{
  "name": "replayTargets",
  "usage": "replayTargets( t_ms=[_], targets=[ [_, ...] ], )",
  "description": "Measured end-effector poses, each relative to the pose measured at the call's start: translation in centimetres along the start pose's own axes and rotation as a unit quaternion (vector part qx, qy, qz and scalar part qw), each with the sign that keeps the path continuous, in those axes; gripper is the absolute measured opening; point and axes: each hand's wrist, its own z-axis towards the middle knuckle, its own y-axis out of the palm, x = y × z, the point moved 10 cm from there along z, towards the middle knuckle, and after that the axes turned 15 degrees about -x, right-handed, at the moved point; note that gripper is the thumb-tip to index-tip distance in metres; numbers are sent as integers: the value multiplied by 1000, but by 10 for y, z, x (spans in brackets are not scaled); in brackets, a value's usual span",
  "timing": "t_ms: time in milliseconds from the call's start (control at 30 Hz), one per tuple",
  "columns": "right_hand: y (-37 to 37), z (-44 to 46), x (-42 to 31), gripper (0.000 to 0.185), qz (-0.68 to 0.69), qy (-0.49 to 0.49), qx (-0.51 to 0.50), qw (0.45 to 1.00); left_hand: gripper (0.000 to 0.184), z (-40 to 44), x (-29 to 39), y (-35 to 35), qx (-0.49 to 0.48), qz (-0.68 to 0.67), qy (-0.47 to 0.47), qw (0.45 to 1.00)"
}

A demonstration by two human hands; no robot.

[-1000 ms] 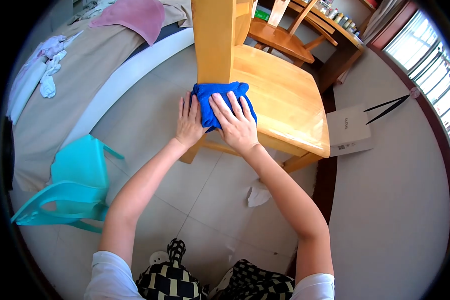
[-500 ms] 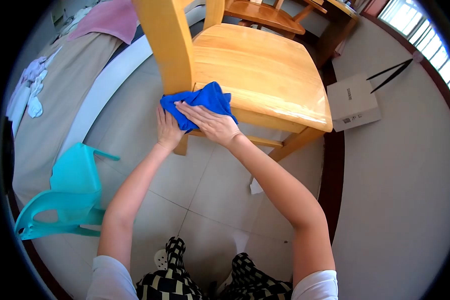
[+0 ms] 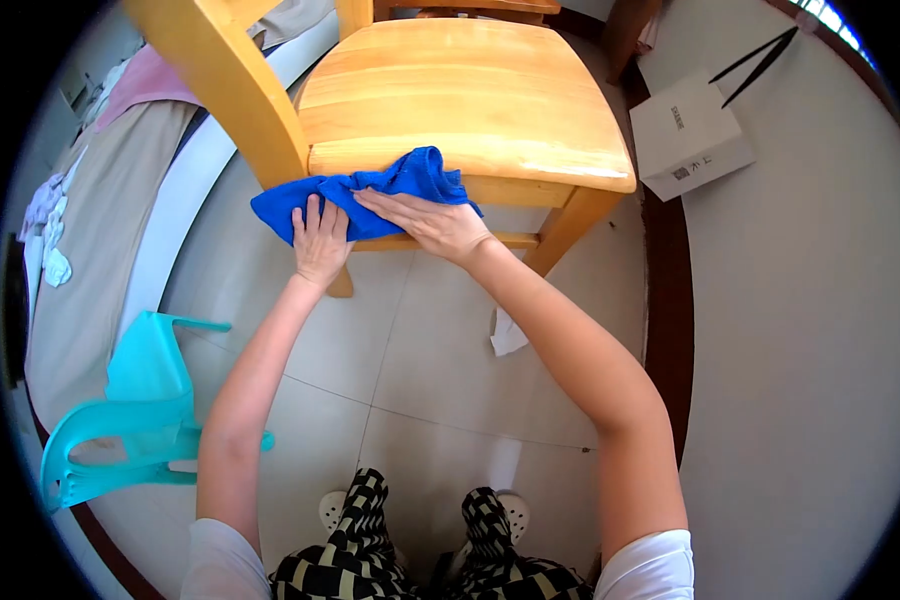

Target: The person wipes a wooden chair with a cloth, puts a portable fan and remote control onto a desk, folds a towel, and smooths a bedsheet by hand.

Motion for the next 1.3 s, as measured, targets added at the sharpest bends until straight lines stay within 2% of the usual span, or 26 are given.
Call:
replayTargets(
  t_ms=[67,200,233,267,333,400,433,500,633,733,833,967,1033,1100,1133,1233,1300],
  targets=[
    [1,-15,9,67,6,9,15,1000,42,8,18,-8,33,46,27,998],
    [8,-46,30,66,10,42,-9,999,36,30,50,-19,23,35,84,996],
    [12,-54,36,66,13,53,-27,998,46,37,61,-32,24,52,118,991],
    [16,-61,42,67,16,63,-45,997,46,43,68,-40,24,52,122,991],
    [12,-77,51,65,19,73,-17,997,41,52,84,-38,-46,52,142,987],
    [16,-92,64,63,35,111,-45,992,44,62,97,-49,-39,25,158,986],
    [14,-98,68,69,-8,104,-51,993,45,67,104,-54,-42,-1,170,985],
    [11,-111,77,65,-6,117,-44,992,48,77,117,-66,-33,-51,191,980],
    [9,-133,94,62,19,141,-54,988,48,86,141,-71,-8,-47,205,978],
    [14,-147,102,63,45,161,-96,981,56,94,156,-68,-46,-47,202,977],
    [11,-164,103,64,-1,179,-24,984,64,98,170,-68,-66,-83,203,973],
    [25,-180,98,63,2,216,-26,976,68,91,185,-61,-58,-55,206,975],
    [41,-185,97,63,23,224,-85,971,68,83,192,-44,-70,-69,210,973],
    [55,-190,90,61,32,216,-97,971,68,76,198,-28,-81,-81,213,970],
    [63,-192,87,60,40,209,-109,971,62,73,199,-21,-82,-91,210,970],
    [71,-192,79,57,25,199,-77,977,54,73,199,-9,-99,-129,193,968],
    [85,-193,75,60,38,197,-99,975,52,72,197,-7,-116,-157,182,964]
  ],
)
